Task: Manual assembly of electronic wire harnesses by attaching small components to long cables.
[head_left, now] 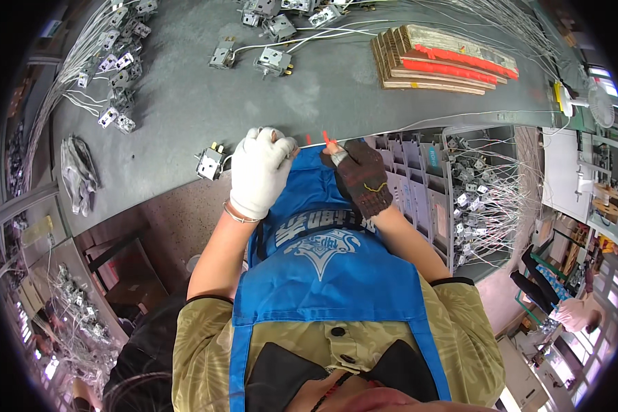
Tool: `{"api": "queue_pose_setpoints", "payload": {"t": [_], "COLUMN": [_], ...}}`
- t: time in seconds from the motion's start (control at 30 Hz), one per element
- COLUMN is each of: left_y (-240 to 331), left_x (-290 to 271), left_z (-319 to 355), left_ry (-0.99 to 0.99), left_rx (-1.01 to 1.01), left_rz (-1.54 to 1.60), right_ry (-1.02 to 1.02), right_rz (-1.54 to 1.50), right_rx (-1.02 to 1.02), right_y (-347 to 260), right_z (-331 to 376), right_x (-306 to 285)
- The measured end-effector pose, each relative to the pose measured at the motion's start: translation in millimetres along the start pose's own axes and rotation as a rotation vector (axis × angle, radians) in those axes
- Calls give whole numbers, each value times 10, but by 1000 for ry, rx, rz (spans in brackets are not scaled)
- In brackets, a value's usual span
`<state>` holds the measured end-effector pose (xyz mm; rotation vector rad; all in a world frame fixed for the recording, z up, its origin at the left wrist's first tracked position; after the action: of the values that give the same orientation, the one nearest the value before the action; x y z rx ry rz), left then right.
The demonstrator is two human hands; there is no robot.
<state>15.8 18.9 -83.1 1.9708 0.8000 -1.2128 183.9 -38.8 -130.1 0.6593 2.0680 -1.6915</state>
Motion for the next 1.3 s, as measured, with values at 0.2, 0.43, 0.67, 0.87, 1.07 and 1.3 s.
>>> {"api": "queue_pose_setpoints", "payload": {"t": [0.2,0.43,0.67,0.87,1.07,1.3], "left_y": [-14,-19,-20,-22,-10,-14], "left_x": [29,18,31,39,20,23], "left_z": [15,32,37,28,9,8], "left_ry": [-24,-7,7,-6,0,-13], "left_rx": [-5,3,17,22,29,26], "left_rz": [5,21,-4,-26,-25,-19], "right_ry": [-24,37,94,123,97,39], "right_rz": [-783,-1050,-1203,-823,-277,-476], "right_rx": [472,620,726,501,143,263], "right_y": [31,16,43,52,-73,-27], "right_z": [117,39,81,30,-5,27], "right_x": [205,465,529,445,344,303]}}
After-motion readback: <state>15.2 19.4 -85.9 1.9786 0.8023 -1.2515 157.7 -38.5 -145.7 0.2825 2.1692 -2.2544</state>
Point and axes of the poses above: each hand's wrist, its own z-axis away from the middle knuckle, its own x-axis out of the palm, y = z × x, the point moved 7 cm from there along -z, towards the middle knuckle, and after that the axes turned 13 degrees about -z, right-handed, at the moved point
